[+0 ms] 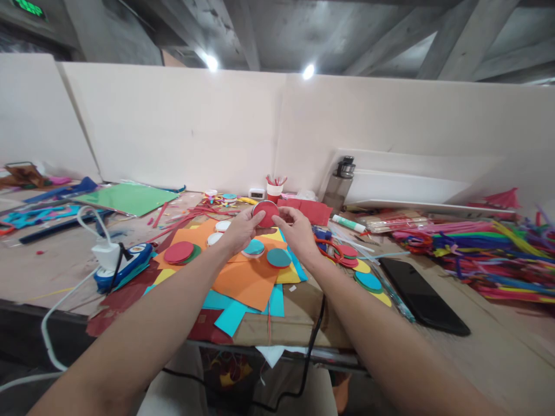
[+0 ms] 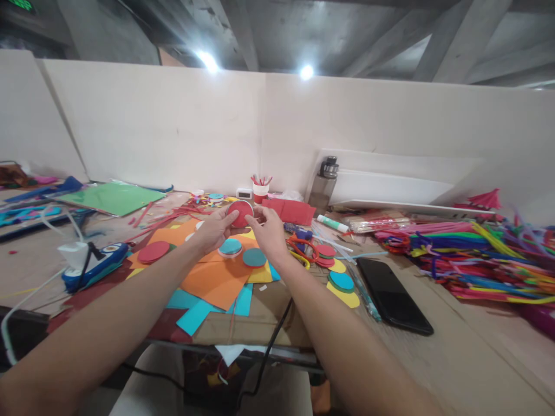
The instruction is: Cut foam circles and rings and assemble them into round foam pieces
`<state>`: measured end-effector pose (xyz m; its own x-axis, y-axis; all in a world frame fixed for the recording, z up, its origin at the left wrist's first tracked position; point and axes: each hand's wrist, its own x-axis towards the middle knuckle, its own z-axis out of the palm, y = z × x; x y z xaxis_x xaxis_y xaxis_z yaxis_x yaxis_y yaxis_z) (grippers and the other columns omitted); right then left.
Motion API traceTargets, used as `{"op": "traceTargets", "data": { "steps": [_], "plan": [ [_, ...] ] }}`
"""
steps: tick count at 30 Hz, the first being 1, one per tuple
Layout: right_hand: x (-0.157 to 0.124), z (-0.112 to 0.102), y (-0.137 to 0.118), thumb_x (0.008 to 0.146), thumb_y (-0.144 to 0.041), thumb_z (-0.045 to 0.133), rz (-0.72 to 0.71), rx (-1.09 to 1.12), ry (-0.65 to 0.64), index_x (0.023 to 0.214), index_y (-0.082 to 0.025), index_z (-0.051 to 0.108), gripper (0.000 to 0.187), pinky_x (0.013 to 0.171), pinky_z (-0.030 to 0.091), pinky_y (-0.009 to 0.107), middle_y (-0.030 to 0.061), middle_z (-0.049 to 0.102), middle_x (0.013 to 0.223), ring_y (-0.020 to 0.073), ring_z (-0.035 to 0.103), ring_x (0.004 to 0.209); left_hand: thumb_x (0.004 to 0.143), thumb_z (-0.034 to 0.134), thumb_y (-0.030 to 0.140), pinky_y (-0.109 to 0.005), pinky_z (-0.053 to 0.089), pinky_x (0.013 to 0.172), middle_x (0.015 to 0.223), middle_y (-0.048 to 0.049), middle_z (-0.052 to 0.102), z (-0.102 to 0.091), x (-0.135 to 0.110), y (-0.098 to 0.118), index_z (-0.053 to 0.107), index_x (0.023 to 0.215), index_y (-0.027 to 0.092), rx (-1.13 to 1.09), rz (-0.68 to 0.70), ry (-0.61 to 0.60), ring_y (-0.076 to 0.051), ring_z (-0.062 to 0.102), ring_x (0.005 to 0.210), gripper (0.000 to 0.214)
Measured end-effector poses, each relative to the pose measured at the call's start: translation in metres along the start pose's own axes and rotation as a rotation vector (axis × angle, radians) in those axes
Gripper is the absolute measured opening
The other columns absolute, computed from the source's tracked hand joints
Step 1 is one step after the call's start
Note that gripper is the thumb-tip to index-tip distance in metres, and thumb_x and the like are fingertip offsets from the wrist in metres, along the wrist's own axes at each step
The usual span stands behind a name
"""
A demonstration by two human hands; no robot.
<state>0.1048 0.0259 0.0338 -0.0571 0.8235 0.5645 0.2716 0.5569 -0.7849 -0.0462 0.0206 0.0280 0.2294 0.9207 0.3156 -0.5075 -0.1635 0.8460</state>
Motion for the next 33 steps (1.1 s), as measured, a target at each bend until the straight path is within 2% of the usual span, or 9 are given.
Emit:
{"op": "traceTargets", "data": {
  "steps": [4,7,10,14,17,22,25,30,33],
  "plan": [
    [0.0005,0.0009,0.0042,0.073,-0.037,0.063,0.046,0.024,-0.023,0.088,-0.017,0.065,0.025,0.066,0.046,0.029,0.0037,0.066,0.081,0.0154,0.055,0.071,0.079,0.069,0.031,-0.043,0.052,0.092,0.104,-0.01,0.068,0.0024,-0.003,0.0036,0.062,0.105,0.013,-0.004,-0.051,-0.042,-0.019,0.065,0.095,0.033],
    [0.0006,0.0006,0.0038,0.07,-0.037,0.064,0.113,0.106,-0.003,0.082,-0.017,0.064,0.023,0.063,0.043,0.027,0.0006,0.062,0.073,0.013,0.052,0.065,0.073,0.073,0.02,-0.042,0.052,0.091,0.105,-0.0084,0.067,0.0053,-0.0054,0.0061,0.062,0.108,0.014,0.014,-0.072,-0.09,-0.019,0.064,0.094,0.038],
    [0.0008,0.0015,0.0039,0.067,-0.036,0.066,0.182,0.175,0.012,0.076,-0.017,0.061,0.021,0.059,0.041,0.026,-0.0014,0.059,0.067,0.0116,0.049,0.061,0.068,0.074,0.012,-0.04,0.054,0.086,0.102,-0.0073,0.067,0.009,-0.0071,0.0072,0.062,0.108,0.014,0.053,-0.074,-0.067,-0.018,0.064,0.09,0.042],
    [0.0009,0.0033,0.0063,0.063,-0.038,0.069,0.235,0.257,-0.007,0.073,-0.018,0.06,0.024,0.058,0.041,0.026,-0.0017,0.059,0.066,0.0117,0.05,0.06,0.067,0.072,0.011,-0.039,0.055,0.084,0.099,-0.0075,0.068,0.0092,-0.0065,0.0071,0.063,0.105,0.013,0.05,-0.092,-0.034,-0.018,0.065,0.086,0.039],
    [0.0011,0.0035,0.0064,0.066,-0.042,0.067,0.251,0.318,-0.02,0.073,-0.018,0.059,0.026,0.058,0.04,0.025,-0.0032,0.056,0.064,0.0105,0.048,0.058,0.07,0.072,0.015,-0.04,0.054,0.084,0.099,-0.0089,0.069,0.0053,-0.0045,0.0057,0.063,0.103,0.013,0.016,-0.117,-0.059,-0.02,0.067,0.087,0.034],
    [0.0013,0.003,0.005,0.065,-0.041,0.066,0.262,0.279,0.007,0.069,-0.019,0.058,0.024,0.056,0.039,0.025,-0.0042,0.054,0.059,0.0106,0.046,0.057,0.072,0.073,0.021,-0.04,0.054,0.084,0.097,-0.0105,0.07,0.0033,-0.0036,0.0026,0.064,0.101,0.013,0.038,-0.113,-0.095,-0.022,0.067,0.09,0.032],
    [0.0015,0.0029,0.0061,0.064,-0.042,0.066,0.262,0.28,0.006,0.07,-0.019,0.058,0.025,0.058,0.041,0.026,-0.0027,0.058,0.062,0.0122,0.05,0.059,0.073,0.073,0.026,-0.037,0.054,0.081,0.099,-0.0101,0.07,0.0044,-0.0042,0.0034,0.064,0.103,0.014,0.06,-0.116,-0.098,-0.022,0.067,0.092,0.033],
    [0.0028,0.0012,0.008,0.065,-0.043,0.066,0.264,0.285,-0.005,0.07,-0.018,0.059,0.027,0.06,0.041,0.026,-0.0011,0.06,0.065,0.0123,0.052,0.062,0.084,0.052,0.055,-0.034,0.054,0.079,0.102,-0.0111,0.069,0.0016,-0.0027,0.0079,0.064,0.101,0.016,-0.013,-0.182,-0.021,-0.022,0.064,0.098,0.044],
    [0.0043,-0.0004,0.0093,0.065,-0.043,0.067,0.263,0.289,-0.037,0.071,-0.018,0.062,0.027,0.062,0.043,0.027,0.0,0.063,0.067,0.0132,0.054,0.064,0.086,0.046,0.059,-0.031,0.053,0.078,0.103,-0.0113,0.069,0.0003,-0.0021,0.0075,0.064,0.105,0.016,-0.044,-0.204,-0.055,-0.021,0.064,0.099,0.05]
  ]
}}
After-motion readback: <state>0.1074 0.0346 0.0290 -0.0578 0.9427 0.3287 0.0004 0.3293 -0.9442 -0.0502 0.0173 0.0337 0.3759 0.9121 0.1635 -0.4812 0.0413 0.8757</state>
